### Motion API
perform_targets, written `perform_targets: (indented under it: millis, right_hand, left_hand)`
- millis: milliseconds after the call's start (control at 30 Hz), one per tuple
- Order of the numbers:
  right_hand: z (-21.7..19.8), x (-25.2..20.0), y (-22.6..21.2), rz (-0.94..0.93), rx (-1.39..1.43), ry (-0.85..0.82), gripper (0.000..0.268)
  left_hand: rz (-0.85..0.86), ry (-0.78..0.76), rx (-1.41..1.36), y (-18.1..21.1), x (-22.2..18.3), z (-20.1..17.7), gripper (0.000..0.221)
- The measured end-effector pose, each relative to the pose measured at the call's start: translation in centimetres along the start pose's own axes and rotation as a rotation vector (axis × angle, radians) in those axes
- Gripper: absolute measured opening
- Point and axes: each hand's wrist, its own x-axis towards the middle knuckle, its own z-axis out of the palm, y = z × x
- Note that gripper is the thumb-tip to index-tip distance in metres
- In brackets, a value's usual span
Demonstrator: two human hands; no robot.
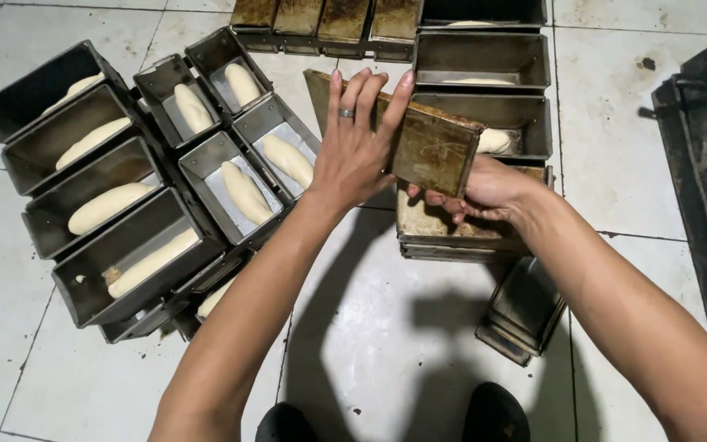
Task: Organizing metal bread pans, placing dough inside, and applying lids
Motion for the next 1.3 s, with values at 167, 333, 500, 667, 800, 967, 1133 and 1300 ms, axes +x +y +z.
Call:
perform_targets:
  millis: [167, 333, 500, 667, 800, 967, 1133, 1300]
  right_hand:
    - [-0.6, 0.5, 1.0, -0.010, 0.054, -0.044, 0.027]
    - [-0.7, -0.5, -1.6, 0.110, -0.202, 0.135, 0.042]
    - [-6.5, 1.8, -0.9, -0.416, -1.172, 0.601, 0.101]
    - [-9.5, 4.3, -1.6, -0.127, -1.374, 0.405, 0.144]
    - [-9.2, 4.5, -3.1, 0.013, -1.248, 0.239, 0.131]
    - [-12.1, 6.8, -1.3, -0.112, -1.318, 0.292, 0.126]
    - [-11.6, 7.9, -1.5, -0.021, -1.410, 0.322, 0.141]
    - [-12.1, 8.4, -0.8, -0.120, -1.362, 0.331, 0.143]
  left_hand:
    - [0.008, -0.015, -0.024, 0.1, 0.0, 0.1, 0.140]
    - [-0.021, -0.074, -0.053, -1.5, 0.8, -0.1, 0.151]
    - [-0.250, -0.759, -0.277, -4.7, 3.0, -3.0, 0.156]
    - [-0.203, -0.831, -0.203, -7.1, 4.4, -2.6, 0.152]
    - [-0.245, -0.947, -0.143, -9.2, 4.5, 2.2, 0.157]
    - [-0.267, -0.991, -0.198, -8.7, 4.9, 1.6, 0.146]
    - [-0.304, -1.036, -0.183, -8.5, 5.5, 2.7, 0.156]
    - [-0.323, -1.030, -0.219, -8.5, 6.4, 2.5, 0.143]
